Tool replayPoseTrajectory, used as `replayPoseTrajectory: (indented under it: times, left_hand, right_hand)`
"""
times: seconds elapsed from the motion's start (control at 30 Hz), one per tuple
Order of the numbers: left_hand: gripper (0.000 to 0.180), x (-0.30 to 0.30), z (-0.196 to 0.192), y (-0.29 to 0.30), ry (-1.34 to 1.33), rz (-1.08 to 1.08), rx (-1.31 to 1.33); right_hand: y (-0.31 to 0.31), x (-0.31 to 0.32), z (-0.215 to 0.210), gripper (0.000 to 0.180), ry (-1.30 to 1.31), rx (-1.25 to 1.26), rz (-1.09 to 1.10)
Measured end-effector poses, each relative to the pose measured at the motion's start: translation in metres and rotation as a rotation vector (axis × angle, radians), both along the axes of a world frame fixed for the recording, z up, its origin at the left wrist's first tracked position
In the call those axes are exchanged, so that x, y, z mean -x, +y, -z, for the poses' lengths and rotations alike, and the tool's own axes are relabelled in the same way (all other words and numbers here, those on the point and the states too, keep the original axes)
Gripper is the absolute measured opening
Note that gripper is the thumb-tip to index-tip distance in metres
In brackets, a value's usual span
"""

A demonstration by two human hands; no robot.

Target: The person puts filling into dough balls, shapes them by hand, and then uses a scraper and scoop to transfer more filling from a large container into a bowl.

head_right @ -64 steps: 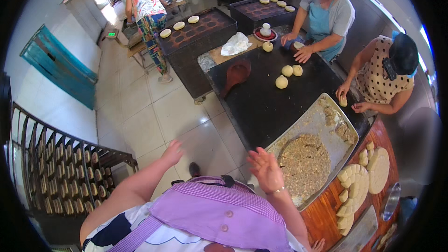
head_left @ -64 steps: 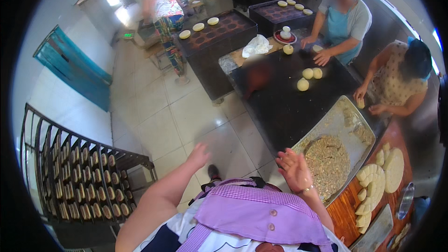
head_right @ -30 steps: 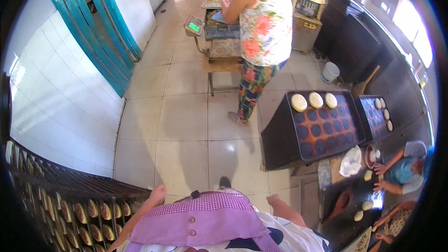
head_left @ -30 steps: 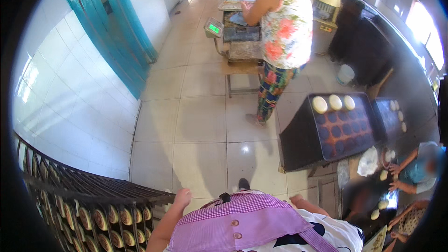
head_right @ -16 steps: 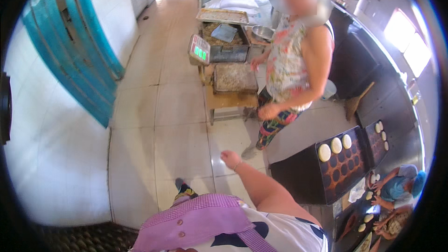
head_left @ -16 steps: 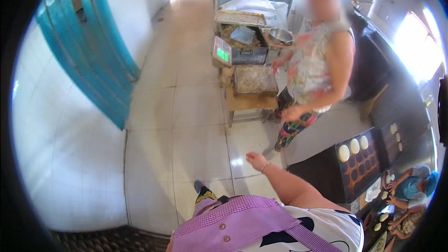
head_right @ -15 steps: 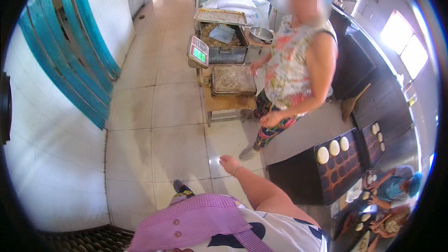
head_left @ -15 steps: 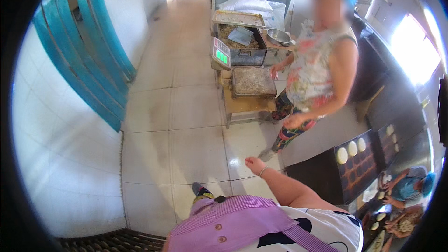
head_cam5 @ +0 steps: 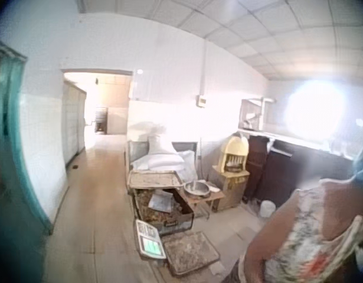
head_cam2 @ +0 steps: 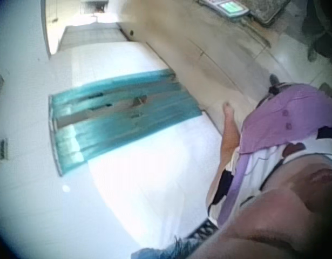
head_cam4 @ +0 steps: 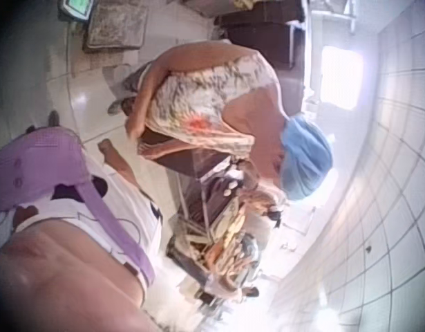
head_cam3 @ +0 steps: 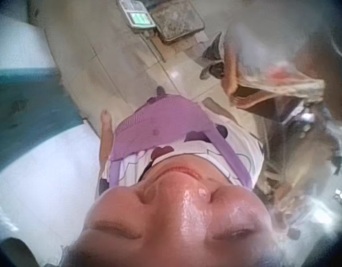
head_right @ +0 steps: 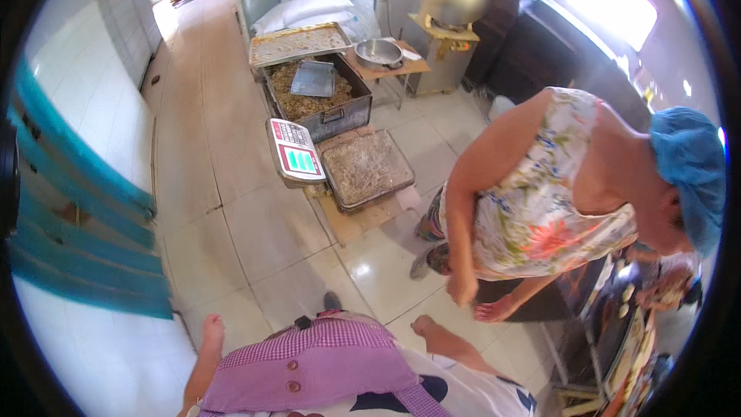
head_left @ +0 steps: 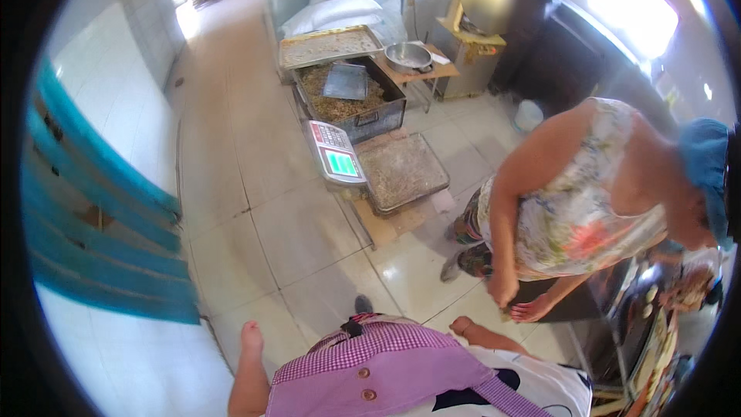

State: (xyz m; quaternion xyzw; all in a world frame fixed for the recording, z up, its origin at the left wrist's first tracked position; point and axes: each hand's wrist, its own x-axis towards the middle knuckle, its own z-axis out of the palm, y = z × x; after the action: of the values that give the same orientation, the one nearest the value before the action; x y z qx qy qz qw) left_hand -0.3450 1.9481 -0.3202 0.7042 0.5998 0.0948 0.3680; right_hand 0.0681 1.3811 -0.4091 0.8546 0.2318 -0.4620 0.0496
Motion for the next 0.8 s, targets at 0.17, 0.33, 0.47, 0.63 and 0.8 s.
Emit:
replayPoseTrajectory:
  times: [0.17,0.33,0.47,0.63,0.8]
  left_hand:
    - [0.021,-0.104,-0.024,0.022,0.105,0.635,-0.148]
    - [0.021,-0.117,0.015,0.149,0.358,0.879,0.158]
    - [0.023,-0.122,0.032,0.213,0.372,0.881,0.316]
    - [0.025,-0.157,0.034,0.289,0.346,0.888,0.307]
    - [0.027,-0.214,0.059,0.288,0.372,1.081,0.332]
  right_hand:
    - [0.125,-0.037,-0.015,0.039,-0.259,-0.238,-0.529]
    - [0.315,-0.047,-0.137,0.040,-0.094,-0.801,0.567]
    - [0.323,-0.004,-0.178,0.041,-0.145,-0.691,0.748]
    - [0.267,0.077,-0.181,0.041,-0.253,-0.443,0.944]
    - [0.227,0.149,-0.183,0.027,-0.426,-0.377,1.217]
